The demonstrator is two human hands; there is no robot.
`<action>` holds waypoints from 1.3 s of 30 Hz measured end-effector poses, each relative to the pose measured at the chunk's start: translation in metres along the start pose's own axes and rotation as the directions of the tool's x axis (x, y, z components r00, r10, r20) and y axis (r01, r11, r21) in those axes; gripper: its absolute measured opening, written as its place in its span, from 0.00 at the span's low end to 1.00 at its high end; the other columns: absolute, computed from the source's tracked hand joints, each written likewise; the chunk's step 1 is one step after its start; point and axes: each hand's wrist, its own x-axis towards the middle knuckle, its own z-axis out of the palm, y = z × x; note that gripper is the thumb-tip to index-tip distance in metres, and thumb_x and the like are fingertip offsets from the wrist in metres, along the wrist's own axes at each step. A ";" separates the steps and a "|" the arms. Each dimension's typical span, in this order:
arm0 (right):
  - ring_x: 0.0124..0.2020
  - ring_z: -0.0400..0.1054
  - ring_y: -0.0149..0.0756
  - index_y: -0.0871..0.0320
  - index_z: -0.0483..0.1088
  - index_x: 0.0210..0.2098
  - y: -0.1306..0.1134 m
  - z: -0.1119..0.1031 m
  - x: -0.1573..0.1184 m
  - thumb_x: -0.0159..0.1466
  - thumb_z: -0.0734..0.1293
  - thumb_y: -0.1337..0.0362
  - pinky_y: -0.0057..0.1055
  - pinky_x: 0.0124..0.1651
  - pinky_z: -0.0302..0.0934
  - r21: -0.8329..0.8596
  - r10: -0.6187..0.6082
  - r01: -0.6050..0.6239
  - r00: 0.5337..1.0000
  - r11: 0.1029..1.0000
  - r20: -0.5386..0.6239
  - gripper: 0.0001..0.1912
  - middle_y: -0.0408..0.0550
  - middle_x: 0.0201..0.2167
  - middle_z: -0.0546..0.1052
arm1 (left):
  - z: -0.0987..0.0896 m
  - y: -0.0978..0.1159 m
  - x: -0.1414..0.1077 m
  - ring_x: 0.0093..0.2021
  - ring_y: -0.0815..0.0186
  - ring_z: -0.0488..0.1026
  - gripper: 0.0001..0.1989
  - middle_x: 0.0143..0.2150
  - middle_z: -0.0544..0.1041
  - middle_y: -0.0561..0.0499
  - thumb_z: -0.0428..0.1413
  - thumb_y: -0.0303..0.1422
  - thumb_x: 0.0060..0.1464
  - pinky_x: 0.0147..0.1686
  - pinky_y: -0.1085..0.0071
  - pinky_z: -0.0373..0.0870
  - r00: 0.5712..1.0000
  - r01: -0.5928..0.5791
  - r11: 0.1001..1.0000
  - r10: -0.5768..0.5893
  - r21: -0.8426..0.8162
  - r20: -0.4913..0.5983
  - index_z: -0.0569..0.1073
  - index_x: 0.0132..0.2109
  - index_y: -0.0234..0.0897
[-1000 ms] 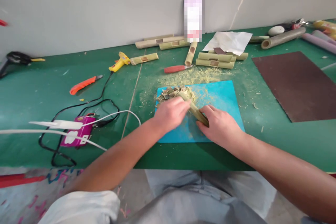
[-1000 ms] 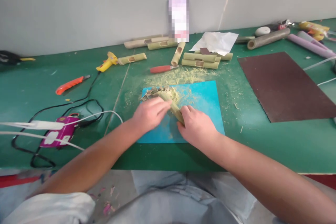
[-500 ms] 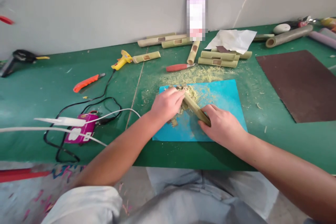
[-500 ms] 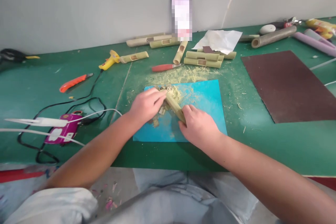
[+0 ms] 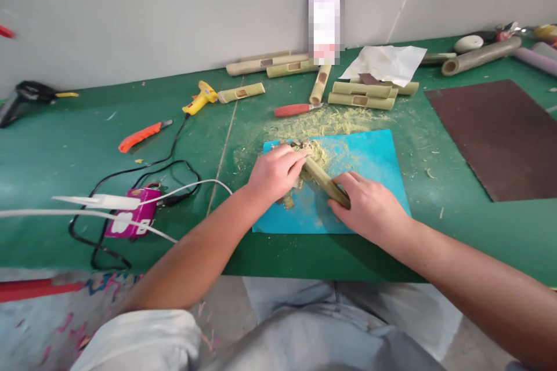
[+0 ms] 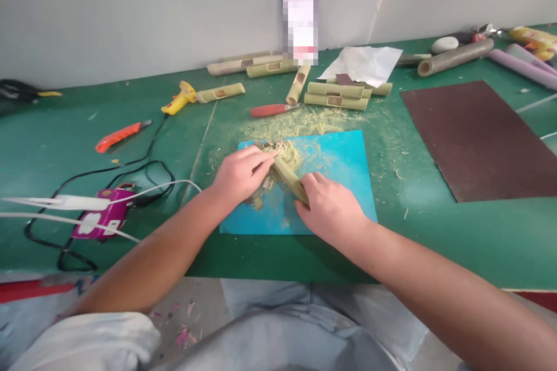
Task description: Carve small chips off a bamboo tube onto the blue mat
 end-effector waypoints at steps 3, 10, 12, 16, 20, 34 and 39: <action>0.31 0.67 0.34 0.57 0.69 0.43 0.000 0.000 0.000 0.63 0.62 0.58 0.32 0.30 0.47 -0.005 -0.006 0.006 1.000 1.000 -0.006 0.12 0.47 0.39 0.75 | -0.001 -0.006 0.001 0.36 0.67 0.75 0.12 0.36 0.78 0.46 0.51 0.31 0.65 0.38 0.70 0.74 0.999 0.040 0.999 -0.041 -0.032 -0.014 0.77 0.48 0.31; 0.31 0.67 0.34 0.57 0.70 0.42 0.000 -0.002 0.001 0.64 0.60 0.62 0.33 0.29 0.47 -0.054 0.002 -0.004 0.999 0.999 -0.042 0.11 0.48 0.38 0.74 | -0.003 -0.002 0.003 0.35 0.68 0.75 0.12 0.38 0.79 0.45 0.51 0.31 0.65 0.37 0.72 0.73 0.996 0.037 0.998 -0.041 -0.050 -0.085 0.77 0.48 0.32; 0.33 0.67 0.35 0.58 0.70 0.43 0.001 -0.002 0.001 0.64 0.60 0.61 0.33 0.29 0.47 -0.085 0.003 -0.007 0.999 0.996 -0.047 0.11 0.49 0.39 0.74 | -0.003 -0.002 0.004 0.34 0.69 0.74 0.12 0.37 0.79 0.45 0.52 0.31 0.65 0.36 0.72 0.73 0.995 0.040 0.998 -0.044 -0.051 -0.090 0.77 0.48 0.31; 0.35 0.68 0.36 0.58 0.70 0.44 0.001 -0.003 0.000 0.64 0.62 0.58 0.33 0.29 0.47 -0.120 -0.008 0.001 0.998 0.993 -0.059 0.13 0.48 0.39 0.73 | 0.002 -0.007 0.006 0.35 0.68 0.75 0.11 0.37 0.79 0.46 0.53 0.30 0.64 0.36 0.73 0.72 0.996 0.042 0.998 -0.045 -0.046 -0.082 0.78 0.48 0.31; 0.34 0.68 0.36 0.58 0.70 0.44 -0.001 -0.002 -0.001 0.65 0.61 0.57 0.33 0.29 0.46 -0.125 -0.022 0.012 0.996 0.992 -0.083 0.13 0.48 0.38 0.74 | 0.006 -0.010 0.008 0.36 0.68 0.76 0.12 0.37 0.79 0.46 0.53 0.30 0.64 0.37 0.73 0.73 0.995 0.073 0.996 -0.076 -0.041 -0.063 0.78 0.48 0.33; 0.29 0.65 0.33 0.57 0.69 0.32 0.001 0.000 0.002 0.63 0.64 0.56 0.32 0.29 0.47 -0.050 0.053 -0.053 0.999 0.997 0.005 0.11 0.47 0.33 0.73 | 0.006 -0.001 0.000 0.33 0.68 0.75 0.13 0.35 0.78 0.46 0.50 0.33 0.66 0.34 0.73 0.72 0.998 -0.004 1.000 0.006 0.031 -0.064 0.77 0.48 0.32; 0.28 0.65 0.33 0.57 0.68 0.31 0.000 -0.001 0.002 0.62 0.65 0.55 0.32 0.30 0.47 -0.051 0.064 -0.062 0.998 0.997 0.028 0.11 0.46 0.31 0.73 | 0.005 0.005 -0.003 0.33 0.69 0.75 0.13 0.33 0.78 0.48 0.50 0.34 0.66 0.32 0.75 0.71 0.995 -0.094 0.996 0.094 -0.014 0.039 0.77 0.48 0.34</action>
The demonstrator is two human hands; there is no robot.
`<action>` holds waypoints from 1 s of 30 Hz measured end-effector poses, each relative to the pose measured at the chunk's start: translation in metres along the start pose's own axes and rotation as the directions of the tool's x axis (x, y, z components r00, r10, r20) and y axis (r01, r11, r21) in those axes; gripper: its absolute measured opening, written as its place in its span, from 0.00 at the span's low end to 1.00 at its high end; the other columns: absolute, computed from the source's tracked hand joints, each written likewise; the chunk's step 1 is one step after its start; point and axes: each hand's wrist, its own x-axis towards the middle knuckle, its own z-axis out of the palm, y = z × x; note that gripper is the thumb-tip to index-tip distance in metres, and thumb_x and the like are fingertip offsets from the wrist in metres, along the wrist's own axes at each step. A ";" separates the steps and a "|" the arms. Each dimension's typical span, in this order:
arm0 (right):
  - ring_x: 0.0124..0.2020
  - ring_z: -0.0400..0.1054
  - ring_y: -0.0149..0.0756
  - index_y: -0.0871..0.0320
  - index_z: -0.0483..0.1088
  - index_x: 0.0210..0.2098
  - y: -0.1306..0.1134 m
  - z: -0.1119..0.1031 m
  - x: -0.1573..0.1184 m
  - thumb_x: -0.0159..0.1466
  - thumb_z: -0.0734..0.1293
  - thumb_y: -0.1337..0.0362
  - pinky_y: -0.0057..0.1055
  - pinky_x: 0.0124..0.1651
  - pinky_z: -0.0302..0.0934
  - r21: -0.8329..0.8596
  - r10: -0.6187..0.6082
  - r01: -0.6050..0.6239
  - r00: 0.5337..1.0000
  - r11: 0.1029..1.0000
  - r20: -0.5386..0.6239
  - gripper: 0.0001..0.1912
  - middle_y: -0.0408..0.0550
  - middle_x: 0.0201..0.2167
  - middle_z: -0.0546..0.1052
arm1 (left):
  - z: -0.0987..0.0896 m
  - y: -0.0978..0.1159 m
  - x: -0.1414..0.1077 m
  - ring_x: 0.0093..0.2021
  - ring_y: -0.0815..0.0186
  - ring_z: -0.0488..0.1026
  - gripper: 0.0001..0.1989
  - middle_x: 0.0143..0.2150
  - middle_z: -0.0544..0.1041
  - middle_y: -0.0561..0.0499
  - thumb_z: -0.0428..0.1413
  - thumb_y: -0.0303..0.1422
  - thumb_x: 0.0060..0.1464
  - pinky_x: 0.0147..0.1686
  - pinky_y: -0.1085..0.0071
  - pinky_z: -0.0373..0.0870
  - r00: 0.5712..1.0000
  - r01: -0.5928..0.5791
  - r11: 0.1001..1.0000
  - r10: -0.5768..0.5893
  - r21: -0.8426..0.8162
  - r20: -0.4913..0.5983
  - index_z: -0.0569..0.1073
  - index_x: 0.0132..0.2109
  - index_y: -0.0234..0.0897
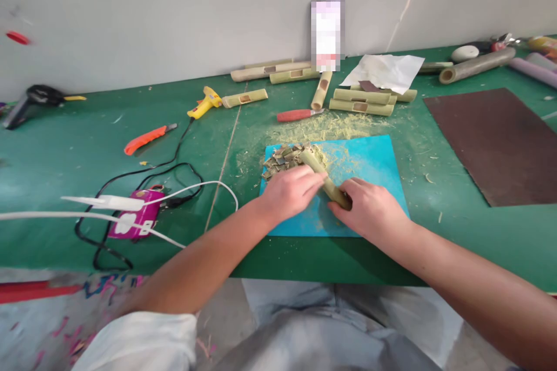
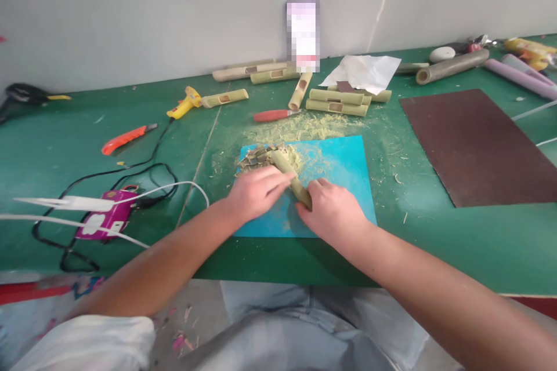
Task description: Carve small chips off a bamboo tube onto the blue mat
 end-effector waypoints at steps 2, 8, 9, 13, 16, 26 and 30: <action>0.28 0.65 0.33 0.57 0.68 0.32 0.000 0.000 0.000 0.62 0.65 0.55 0.32 0.30 0.47 0.003 0.007 -0.007 1.000 1.000 -0.007 0.12 0.46 0.32 0.74 | -0.001 -0.001 0.000 0.32 0.69 0.75 0.14 0.33 0.78 0.47 0.50 0.34 0.66 0.32 0.75 0.71 0.997 0.054 0.997 -0.050 0.063 -0.061 0.77 0.48 0.33; 0.29 0.65 0.33 0.57 0.67 0.32 0.001 0.000 0.001 0.61 0.66 0.56 0.31 0.30 0.47 0.007 0.022 -0.022 1.000 1.000 0.016 0.11 0.46 0.32 0.74 | 0.001 0.002 -0.001 0.32 0.69 0.74 0.14 0.31 0.76 0.49 0.48 0.34 0.67 0.31 0.75 0.70 0.998 -0.053 0.997 0.050 0.059 0.040 0.77 0.49 0.35; 0.29 0.65 0.33 0.57 0.67 0.32 0.001 0.000 0.001 0.61 0.66 0.56 0.31 0.30 0.48 0.009 0.018 -0.019 1.000 1.000 0.012 0.11 0.46 0.32 0.74 | 0.001 0.001 0.000 0.32 0.69 0.74 0.14 0.31 0.76 0.49 0.48 0.34 0.67 0.31 0.75 0.70 0.999 -0.038 0.997 0.036 0.070 0.023 0.77 0.48 0.35; 0.28 0.65 0.33 0.57 0.67 0.33 0.000 0.000 0.002 0.61 0.65 0.55 0.31 0.30 0.48 0.010 0.017 -0.017 1.000 1.000 0.010 0.11 0.46 0.33 0.74 | 0.001 -0.006 0.003 0.31 0.68 0.73 0.15 0.32 0.77 0.47 0.47 0.34 0.67 0.31 0.73 0.70 0.996 0.056 0.992 -0.048 0.111 -0.074 0.77 0.47 0.32; 0.29 0.65 0.33 0.57 0.67 0.33 0.000 0.000 0.001 0.61 0.66 0.56 0.31 0.30 0.48 0.007 0.008 -0.008 1.000 1.000 0.023 0.10 0.46 0.32 0.73 | 0.001 -0.006 0.002 0.32 0.69 0.74 0.15 0.31 0.76 0.48 0.48 0.35 0.67 0.32 0.75 0.70 0.999 -0.023 0.999 0.022 0.034 0.027 0.77 0.48 0.34; 0.29 0.65 0.33 0.57 0.67 0.33 -0.001 0.000 0.001 0.62 0.66 0.56 0.31 0.30 0.48 0.006 0.001 -0.001 1.000 1.000 0.002 0.10 0.46 0.33 0.73 | 0.003 -0.005 0.005 0.31 0.68 0.73 0.15 0.31 0.76 0.48 0.47 0.35 0.67 0.31 0.74 0.70 0.999 0.024 0.994 -0.020 0.103 -0.043 0.78 0.46 0.34; 0.28 0.64 0.33 0.57 0.66 0.33 0.000 0.002 0.001 0.61 0.66 0.57 0.31 0.30 0.47 -0.001 -0.008 0.008 1.000 1.000 0.000 0.10 0.46 0.33 0.73 | 0.002 -0.005 0.005 0.29 0.69 0.72 0.15 0.29 0.74 0.49 0.47 0.34 0.67 0.30 0.74 0.69 1.000 0.014 0.998 -0.013 0.056 -0.011 0.77 0.47 0.32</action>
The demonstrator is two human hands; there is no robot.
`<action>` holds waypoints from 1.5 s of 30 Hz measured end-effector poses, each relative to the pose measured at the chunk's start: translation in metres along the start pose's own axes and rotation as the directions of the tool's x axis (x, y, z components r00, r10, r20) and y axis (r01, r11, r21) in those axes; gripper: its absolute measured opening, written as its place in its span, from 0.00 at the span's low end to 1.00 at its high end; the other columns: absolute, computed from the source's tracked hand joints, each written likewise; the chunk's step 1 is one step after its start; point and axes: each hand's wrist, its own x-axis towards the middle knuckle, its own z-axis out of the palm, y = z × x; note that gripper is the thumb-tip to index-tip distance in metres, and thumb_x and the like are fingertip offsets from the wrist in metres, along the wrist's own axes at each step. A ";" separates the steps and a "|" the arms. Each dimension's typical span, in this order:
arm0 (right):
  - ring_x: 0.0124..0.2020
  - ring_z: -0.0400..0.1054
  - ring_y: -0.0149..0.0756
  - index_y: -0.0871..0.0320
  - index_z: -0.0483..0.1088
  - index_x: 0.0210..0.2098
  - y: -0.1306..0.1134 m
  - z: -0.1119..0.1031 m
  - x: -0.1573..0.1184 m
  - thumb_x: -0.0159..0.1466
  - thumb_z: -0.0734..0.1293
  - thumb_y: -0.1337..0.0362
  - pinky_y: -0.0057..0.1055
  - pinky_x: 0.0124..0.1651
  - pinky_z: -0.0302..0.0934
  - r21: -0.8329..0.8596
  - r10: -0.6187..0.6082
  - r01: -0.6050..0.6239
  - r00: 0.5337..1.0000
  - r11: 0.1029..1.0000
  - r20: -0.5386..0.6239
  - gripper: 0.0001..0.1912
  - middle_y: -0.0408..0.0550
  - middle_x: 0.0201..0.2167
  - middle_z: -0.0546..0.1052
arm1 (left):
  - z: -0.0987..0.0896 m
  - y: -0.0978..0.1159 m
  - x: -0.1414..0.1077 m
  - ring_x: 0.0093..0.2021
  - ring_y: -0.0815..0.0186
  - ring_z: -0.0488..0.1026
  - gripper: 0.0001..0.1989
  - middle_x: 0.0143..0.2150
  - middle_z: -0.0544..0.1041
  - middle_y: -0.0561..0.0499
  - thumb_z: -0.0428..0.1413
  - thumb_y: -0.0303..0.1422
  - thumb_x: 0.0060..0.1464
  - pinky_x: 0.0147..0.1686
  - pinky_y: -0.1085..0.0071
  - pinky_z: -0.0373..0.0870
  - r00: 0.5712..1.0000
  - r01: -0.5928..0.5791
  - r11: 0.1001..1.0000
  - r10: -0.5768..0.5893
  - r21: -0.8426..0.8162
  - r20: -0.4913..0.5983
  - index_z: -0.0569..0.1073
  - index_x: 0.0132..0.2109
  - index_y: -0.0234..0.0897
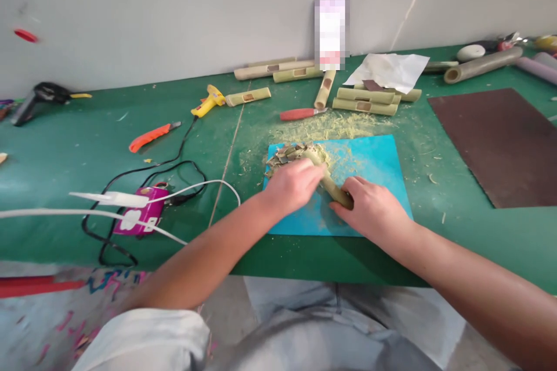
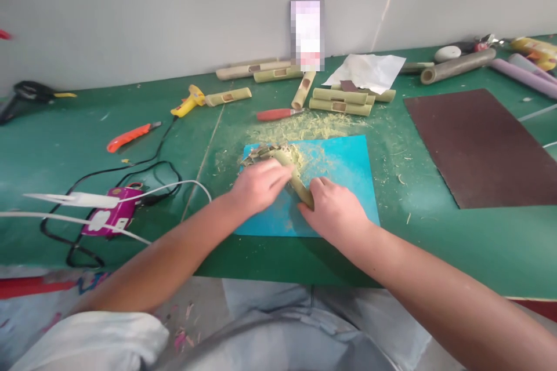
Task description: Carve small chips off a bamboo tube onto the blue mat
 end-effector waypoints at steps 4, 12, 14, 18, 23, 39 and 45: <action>0.29 0.65 0.33 0.57 0.66 0.34 0.000 0.001 0.000 0.61 0.66 0.56 0.31 0.30 0.47 0.003 -0.001 0.001 1.000 1.000 -0.015 0.10 0.46 0.33 0.73 | 0.001 -0.003 0.000 0.31 0.69 0.73 0.15 0.32 0.75 0.48 0.48 0.33 0.67 0.32 0.74 0.70 0.998 0.015 1.000 -0.015 0.002 -0.061 0.77 0.46 0.31; 0.28 0.64 0.32 0.57 0.66 0.34 0.001 0.001 0.000 0.61 0.66 0.56 0.31 0.30 0.47 0.006 0.000 0.000 1.000 1.000 -0.013 0.11 0.46 0.33 0.73 | 0.002 -0.001 -0.003 0.33 0.68 0.74 0.13 0.35 0.77 0.47 0.49 0.32 0.66 0.35 0.73 0.72 0.998 0.023 0.999 -0.025 -0.041 -0.061 0.77 0.47 0.33; 0.28 0.64 0.32 0.57 0.66 0.34 0.001 0.001 0.000 0.61 0.66 0.56 0.31 0.30 0.47 0.004 -0.002 0.002 1.000 1.000 -0.010 0.11 0.46 0.33 0.73 | 0.002 0.002 -0.004 0.33 0.68 0.74 0.15 0.33 0.76 0.47 0.47 0.33 0.67 0.34 0.73 0.72 0.998 0.036 0.999 -0.038 -0.031 -0.056 0.77 0.47 0.31; 0.28 0.64 0.32 0.57 0.66 0.33 0.001 0.000 -0.001 0.61 0.66 0.57 0.31 0.30 0.46 -0.002 -0.001 0.001 1.000 1.000 0.002 0.10 0.46 0.32 0.73 | 0.001 0.004 -0.004 0.32 0.69 0.73 0.15 0.32 0.75 0.48 0.47 0.35 0.68 0.33 0.75 0.71 0.998 -0.030 0.997 0.033 -0.074 0.046 0.77 0.49 0.34; 0.28 0.64 0.32 0.57 0.65 0.33 0.001 0.001 0.000 0.61 0.66 0.56 0.31 0.30 0.46 0.004 0.000 0.000 1.000 1.000 -0.003 0.10 0.46 0.32 0.73 | 0.004 0.004 -0.002 0.31 0.68 0.72 0.16 0.30 0.74 0.49 0.46 0.34 0.67 0.32 0.74 0.70 0.999 -0.014 1.000 0.015 0.013 -0.039 0.78 0.45 0.33; 0.28 0.64 0.33 0.57 0.66 0.34 0.000 0.001 0.000 0.61 0.66 0.57 0.31 0.30 0.45 0.001 -0.005 0.005 1.000 1.000 -0.003 0.10 0.46 0.33 0.73 | -0.001 0.004 -0.002 0.31 0.68 0.72 0.15 0.30 0.74 0.48 0.48 0.32 0.67 0.32 0.74 0.70 0.999 -0.019 1.000 0.018 -0.024 -0.036 0.77 0.46 0.30; 0.29 0.65 0.33 0.57 0.66 0.34 0.002 0.001 0.000 0.61 0.66 0.57 0.31 0.30 0.46 0.012 -0.016 0.016 1.000 1.000 -0.020 0.10 0.46 0.33 0.73 | -0.001 0.002 -0.004 0.34 0.67 0.74 0.15 0.34 0.76 0.46 0.47 0.33 0.67 0.35 0.72 0.72 0.998 0.050 0.999 -0.050 -0.017 -0.047 0.77 0.48 0.32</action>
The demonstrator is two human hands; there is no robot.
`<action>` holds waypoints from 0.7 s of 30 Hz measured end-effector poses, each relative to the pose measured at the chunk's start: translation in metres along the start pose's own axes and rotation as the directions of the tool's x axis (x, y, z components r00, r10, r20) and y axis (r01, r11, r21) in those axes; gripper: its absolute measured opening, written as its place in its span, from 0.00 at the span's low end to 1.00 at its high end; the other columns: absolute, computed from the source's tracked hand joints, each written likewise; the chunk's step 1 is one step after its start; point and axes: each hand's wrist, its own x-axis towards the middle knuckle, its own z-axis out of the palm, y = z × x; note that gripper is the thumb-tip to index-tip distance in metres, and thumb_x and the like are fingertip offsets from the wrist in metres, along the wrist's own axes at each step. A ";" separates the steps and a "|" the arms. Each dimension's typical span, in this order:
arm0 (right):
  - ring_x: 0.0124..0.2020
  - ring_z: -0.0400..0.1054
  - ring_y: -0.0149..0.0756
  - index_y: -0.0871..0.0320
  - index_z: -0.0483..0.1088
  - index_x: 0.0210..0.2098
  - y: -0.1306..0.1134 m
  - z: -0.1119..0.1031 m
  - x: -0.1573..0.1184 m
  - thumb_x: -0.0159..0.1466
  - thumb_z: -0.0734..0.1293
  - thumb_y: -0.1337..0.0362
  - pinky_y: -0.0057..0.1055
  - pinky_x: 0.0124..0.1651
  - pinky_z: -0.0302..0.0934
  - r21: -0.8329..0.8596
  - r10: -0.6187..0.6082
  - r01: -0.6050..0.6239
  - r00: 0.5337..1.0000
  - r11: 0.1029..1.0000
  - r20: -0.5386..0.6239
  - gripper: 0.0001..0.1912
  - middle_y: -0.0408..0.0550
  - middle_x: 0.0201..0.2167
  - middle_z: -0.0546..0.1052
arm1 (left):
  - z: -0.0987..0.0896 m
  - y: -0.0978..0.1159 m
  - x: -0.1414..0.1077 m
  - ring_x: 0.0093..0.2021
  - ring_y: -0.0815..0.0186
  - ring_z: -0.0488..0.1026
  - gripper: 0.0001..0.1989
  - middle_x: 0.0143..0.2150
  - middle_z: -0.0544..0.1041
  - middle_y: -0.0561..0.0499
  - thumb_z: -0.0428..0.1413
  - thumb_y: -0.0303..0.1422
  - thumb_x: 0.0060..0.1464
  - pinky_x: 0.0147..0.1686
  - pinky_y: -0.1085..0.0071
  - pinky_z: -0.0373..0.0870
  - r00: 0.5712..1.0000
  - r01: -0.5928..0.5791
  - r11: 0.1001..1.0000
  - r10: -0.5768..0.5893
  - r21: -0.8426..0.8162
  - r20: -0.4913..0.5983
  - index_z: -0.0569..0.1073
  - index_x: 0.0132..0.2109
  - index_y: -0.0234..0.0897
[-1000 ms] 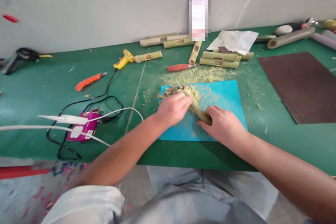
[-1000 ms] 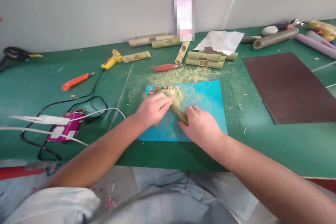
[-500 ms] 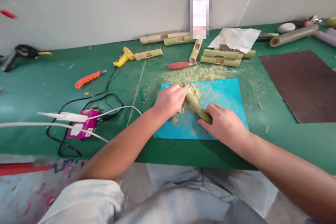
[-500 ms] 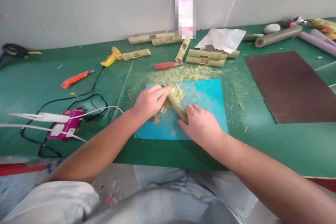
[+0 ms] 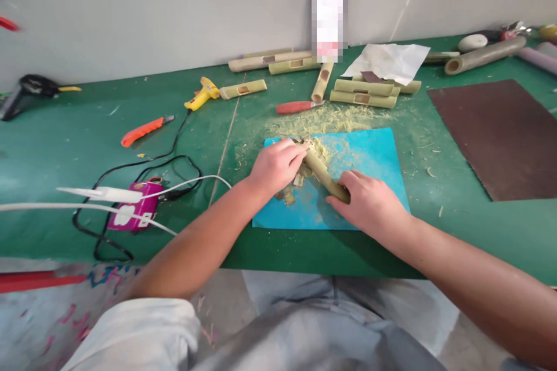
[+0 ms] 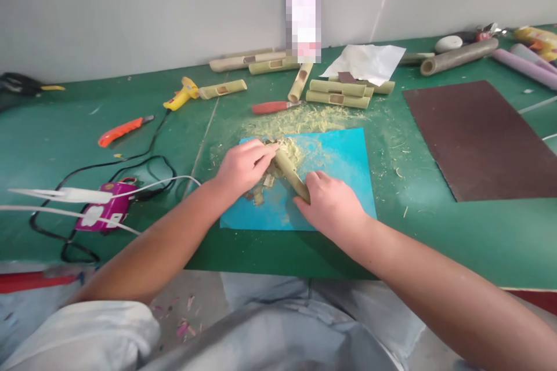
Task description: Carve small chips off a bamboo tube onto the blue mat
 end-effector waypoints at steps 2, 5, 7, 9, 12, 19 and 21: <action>0.28 0.64 0.33 0.57 0.66 0.33 0.000 0.000 0.000 0.61 0.66 0.57 0.31 0.30 0.46 -0.002 0.003 -0.003 1.000 1.000 0.005 0.10 0.46 0.32 0.73 | -0.001 -0.001 0.000 0.34 0.68 0.74 0.14 0.34 0.77 0.47 0.49 0.33 0.66 0.35 0.73 0.72 0.999 -0.038 0.999 0.038 -0.022 0.033 0.77 0.48 0.33; 0.28 0.64 0.33 0.57 0.65 0.32 -0.001 -0.001 0.000 0.60 0.66 0.57 0.31 0.29 0.46 -0.003 0.000 0.000 1.000 1.000 0.007 0.10 0.45 0.32 0.73 | -0.002 -0.001 0.002 0.33 0.68 0.74 0.13 0.34 0.77 0.48 0.50 0.34 0.66 0.34 0.74 0.70 0.994 -0.053 0.997 0.058 -0.049 0.092 0.78 0.47 0.35; 0.28 0.65 0.33 0.56 0.65 0.33 -0.001 -0.001 0.000 0.61 0.65 0.56 0.31 0.30 0.46 0.002 -0.001 0.001 1.000 1.000 -0.008 0.10 0.45 0.32 0.73 | -0.003 -0.002 0.003 0.33 0.68 0.73 0.14 0.33 0.77 0.48 0.49 0.34 0.66 0.33 0.74 0.70 0.998 0.010 1.000 -0.009 -0.002 0.056 0.78 0.46 0.35; 0.28 0.65 0.33 0.56 0.66 0.33 -0.001 -0.001 0.000 0.61 0.65 0.56 0.31 0.30 0.46 0.003 0.001 -0.001 1.000 1.000 -0.005 0.10 0.45 0.32 0.74 | -0.003 -0.001 0.004 0.32 0.68 0.73 0.15 0.32 0.76 0.48 0.48 0.34 0.67 0.32 0.74 0.69 0.999 0.031 0.999 -0.032 0.031 0.037 0.78 0.47 0.34; 0.28 0.65 0.33 0.56 0.65 0.33 0.000 -0.002 0.000 0.61 0.66 0.57 0.31 0.30 0.46 -0.003 0.004 -0.004 1.000 1.000 0.020 0.10 0.46 0.32 0.74 | -0.004 0.003 0.003 0.31 0.69 0.73 0.15 0.31 0.75 0.49 0.48 0.35 0.67 0.31 0.75 0.69 0.993 -0.056 0.998 0.057 -0.007 0.099 0.77 0.49 0.34; 0.28 0.65 0.33 0.57 0.65 0.33 -0.001 -0.002 0.000 0.61 0.66 0.56 0.31 0.30 0.46 -0.002 0.003 -0.003 1.000 1.000 0.018 0.10 0.45 0.32 0.73 | -0.004 0.001 0.002 0.32 0.68 0.73 0.15 0.32 0.76 0.48 0.48 0.34 0.67 0.32 0.74 0.70 0.996 -0.018 1.000 0.017 0.014 0.083 0.77 0.48 0.34; 0.28 0.64 0.33 0.57 0.65 0.32 -0.001 -0.002 0.000 0.61 0.66 0.56 0.31 0.30 0.46 0.002 0.005 -0.005 1.000 1.000 0.022 0.10 0.45 0.32 0.73 | -0.004 0.000 0.002 0.32 0.69 0.73 0.14 0.31 0.75 0.49 0.48 0.35 0.67 0.32 0.75 0.69 0.995 -0.025 1.000 0.025 -0.006 0.097 0.78 0.48 0.35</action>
